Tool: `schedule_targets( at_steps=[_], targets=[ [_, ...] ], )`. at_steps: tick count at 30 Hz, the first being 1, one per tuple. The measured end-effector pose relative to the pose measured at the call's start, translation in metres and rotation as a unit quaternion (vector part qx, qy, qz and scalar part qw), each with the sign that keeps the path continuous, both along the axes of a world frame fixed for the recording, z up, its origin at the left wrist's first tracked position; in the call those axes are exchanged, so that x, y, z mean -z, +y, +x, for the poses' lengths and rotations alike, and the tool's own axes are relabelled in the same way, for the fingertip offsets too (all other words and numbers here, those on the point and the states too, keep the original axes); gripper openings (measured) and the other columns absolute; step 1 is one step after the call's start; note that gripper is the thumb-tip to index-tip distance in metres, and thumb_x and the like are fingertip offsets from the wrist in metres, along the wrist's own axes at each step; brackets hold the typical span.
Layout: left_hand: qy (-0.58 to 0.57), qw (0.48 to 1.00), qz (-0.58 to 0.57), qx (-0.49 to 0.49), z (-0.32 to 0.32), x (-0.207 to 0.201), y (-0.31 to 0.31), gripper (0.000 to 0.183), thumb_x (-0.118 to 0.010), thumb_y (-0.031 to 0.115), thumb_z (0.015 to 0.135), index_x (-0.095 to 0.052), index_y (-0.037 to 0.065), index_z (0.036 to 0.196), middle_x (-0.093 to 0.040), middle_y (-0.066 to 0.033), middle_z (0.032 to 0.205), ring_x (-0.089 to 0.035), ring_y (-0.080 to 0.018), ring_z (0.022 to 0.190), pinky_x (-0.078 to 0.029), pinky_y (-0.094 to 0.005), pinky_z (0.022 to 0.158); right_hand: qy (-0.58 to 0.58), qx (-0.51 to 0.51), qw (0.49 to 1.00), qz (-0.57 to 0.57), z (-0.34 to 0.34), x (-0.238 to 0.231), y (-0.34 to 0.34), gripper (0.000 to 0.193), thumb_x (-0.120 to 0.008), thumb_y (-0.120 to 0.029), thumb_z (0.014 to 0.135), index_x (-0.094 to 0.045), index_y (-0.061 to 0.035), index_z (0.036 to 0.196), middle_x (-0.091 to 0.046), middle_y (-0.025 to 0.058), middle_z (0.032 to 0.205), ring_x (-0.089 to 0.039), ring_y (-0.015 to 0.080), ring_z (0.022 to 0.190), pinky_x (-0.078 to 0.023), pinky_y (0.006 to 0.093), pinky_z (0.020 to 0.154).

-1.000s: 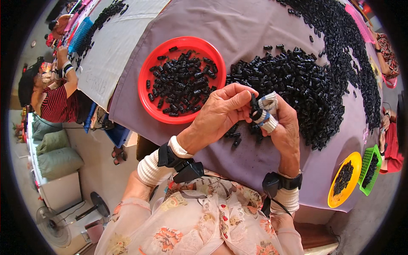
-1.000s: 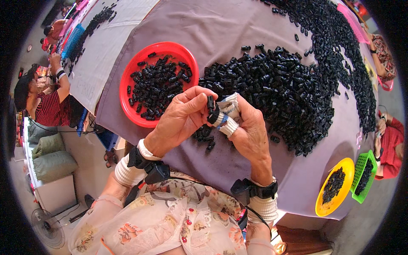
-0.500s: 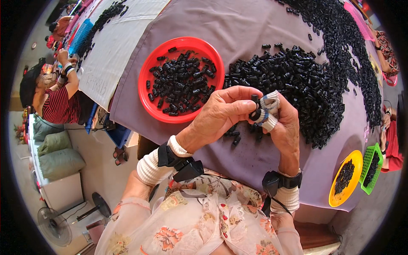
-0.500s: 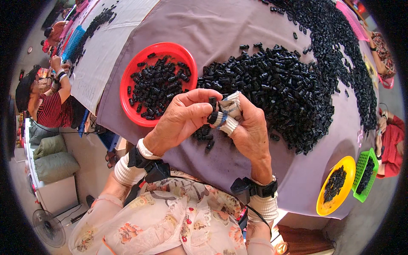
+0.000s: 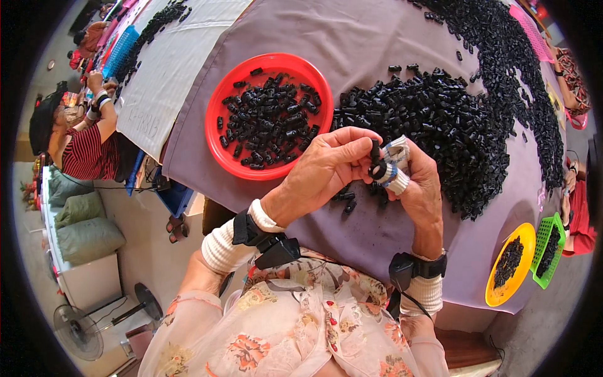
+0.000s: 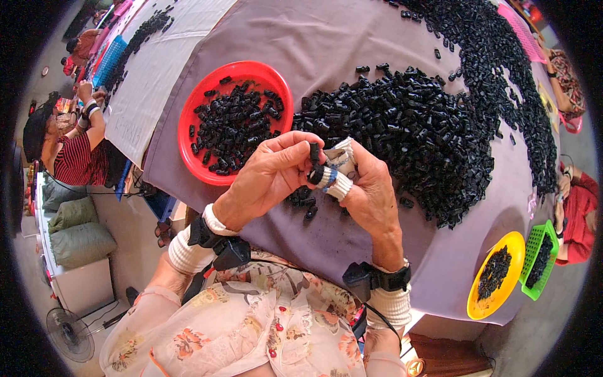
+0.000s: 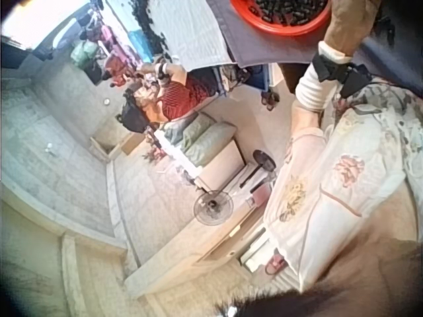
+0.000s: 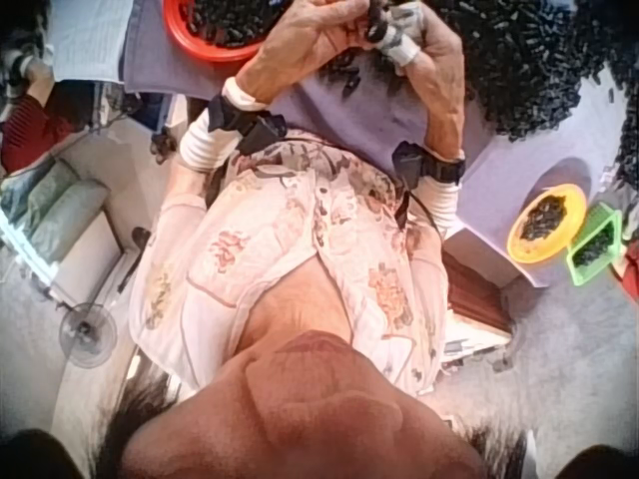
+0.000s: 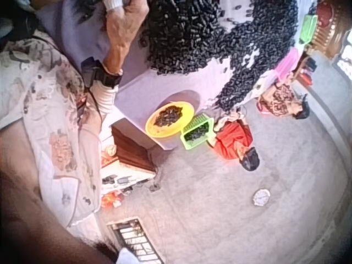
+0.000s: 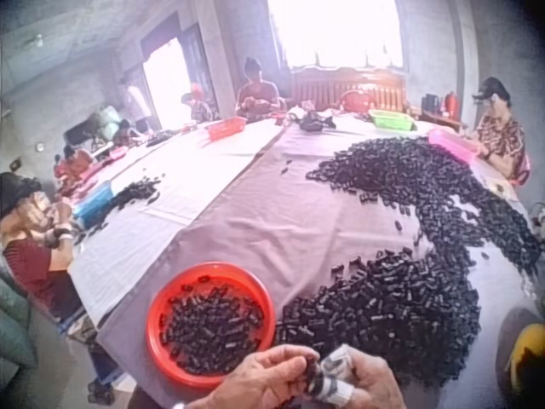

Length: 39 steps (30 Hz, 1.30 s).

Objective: The person picks up a black plastic toggle and a white and blue fabric sleeve by hand, fits them together, and places the assembled unit onto the table. They repeat this process, handling the components one at a time and occasionally moving piles of toggles aside.

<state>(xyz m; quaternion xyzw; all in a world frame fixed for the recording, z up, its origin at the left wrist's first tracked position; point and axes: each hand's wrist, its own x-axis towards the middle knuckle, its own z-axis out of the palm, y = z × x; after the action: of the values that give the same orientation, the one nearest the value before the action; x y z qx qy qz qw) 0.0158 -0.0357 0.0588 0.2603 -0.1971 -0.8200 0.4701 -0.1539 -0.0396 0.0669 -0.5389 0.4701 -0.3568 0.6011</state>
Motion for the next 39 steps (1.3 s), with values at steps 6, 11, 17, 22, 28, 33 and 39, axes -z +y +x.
schedule_targets(
  at_steps=[6,11,17,22,28,33,39],
  targets=[
    [0.019,1.000,0.021,-0.003,-0.004,-0.001,-0.001,0.018,-0.052,0.012,0.087,-0.055,0.000,0.101,-0.060,-0.0055,0.085,-0.056,-0.0092,0.075,-0.046,-0.0217,0.072,0.043,-0.027,0.997,-0.058,-0.003,-0.002,-0.004,0.034,-0.077,-0.024,0.064,-0.053,-0.0045,0.077,-0.048,-0.0041,0.061,-0.039,0.0045,0.056,-0.035,0.0213,0.049],
    [0.009,1.000,0.021,0.010,-0.005,0.001,-0.001,0.018,-0.052,0.013,0.087,-0.055,0.000,0.100,-0.060,-0.0056,0.086,-0.057,-0.0098,0.077,-0.047,-0.0228,0.072,0.056,-0.050,0.995,-0.058,-0.005,-0.002,-0.006,0.033,-0.076,-0.025,0.063,-0.053,-0.0049,0.076,-0.048,-0.0036,0.061,-0.040,0.0050,0.056,-0.035,0.0218,0.050],
    [-0.014,1.000,0.014,0.019,-0.004,0.001,-0.001,0.020,-0.054,0.015,0.087,-0.055,0.000,0.100,-0.060,-0.0048,0.087,-0.057,-0.0096,0.078,-0.047,-0.0238,0.073,0.053,-0.068,0.995,-0.056,-0.004,-0.002,-0.008,0.031,-0.075,-0.024,0.064,-0.054,-0.0042,0.075,-0.051,-0.0022,0.062,-0.044,0.0056,0.057,-0.037,0.0225,0.051],
    [-0.023,0.999,0.012,0.033,-0.003,0.002,-0.001,0.019,-0.054,0.015,0.087,-0.056,0.001,0.099,-0.060,-0.0042,0.087,-0.057,-0.0090,0.079,-0.047,-0.0242,0.073,0.060,-0.078,0.993,-0.062,-0.006,0.003,-0.009,0.031,-0.075,-0.024,0.064,-0.054,-0.0038,0.074,-0.051,-0.0012,0.062,-0.044,0.0063,0.056,-0.037,0.0228,0.051],
    [-0.012,0.999,0.012,0.031,-0.006,0.004,0.000,0.017,-0.053,0.014,0.087,-0.057,0.000,0.097,-0.060,-0.0040,0.087,-0.057,-0.0086,0.079,-0.047,-0.0235,0.072,0.048,-0.091,0.989,-0.102,-0.008,0.016,-0.007,0.033,-0.073,-0.029,0.066,-0.053,-0.0040,0.074,-0.047,0.0002,0.057,-0.040,0.0079,0.052,-0.035,0.0239,0.048],
    [-0.021,0.999,0.027,0.018,-0.008,0.006,0.002,0.017,-0.052,0.014,0.087,-0.057,0.000,0.096,-0.060,-0.0045,0.088,-0.058,-0.0098,0.079,-0.047,-0.0240,0.072,0.068,-0.098,0.987,-0.105,-0.008,0.017,-0.006,0.035,-0.072,-0.031,0.067,-0.051,-0.0035,0.073,-0.044,0.0005,0.055,-0.036,0.0088,0.050,-0.034,0.0241,0.046],
    [0.012,0.999,0.027,0.022,-0.005,0.007,0.001,0.018,-0.051,0.014,0.088,-0.056,0.000,0.097,-0.060,-0.0053,0.088,-0.059,-0.0111,0.079,-0.049,-0.0250,0.072,0.044,-0.076,0.991,-0.104,-0.004,0.018,-0.004,0.036,-0.071,-0.032,0.067,-0.050,-0.0030,0.073,-0.044,0.0002,0.055,-0.035,0.0089,0.051,-0.033,0.0239,0.046]
  ],
)
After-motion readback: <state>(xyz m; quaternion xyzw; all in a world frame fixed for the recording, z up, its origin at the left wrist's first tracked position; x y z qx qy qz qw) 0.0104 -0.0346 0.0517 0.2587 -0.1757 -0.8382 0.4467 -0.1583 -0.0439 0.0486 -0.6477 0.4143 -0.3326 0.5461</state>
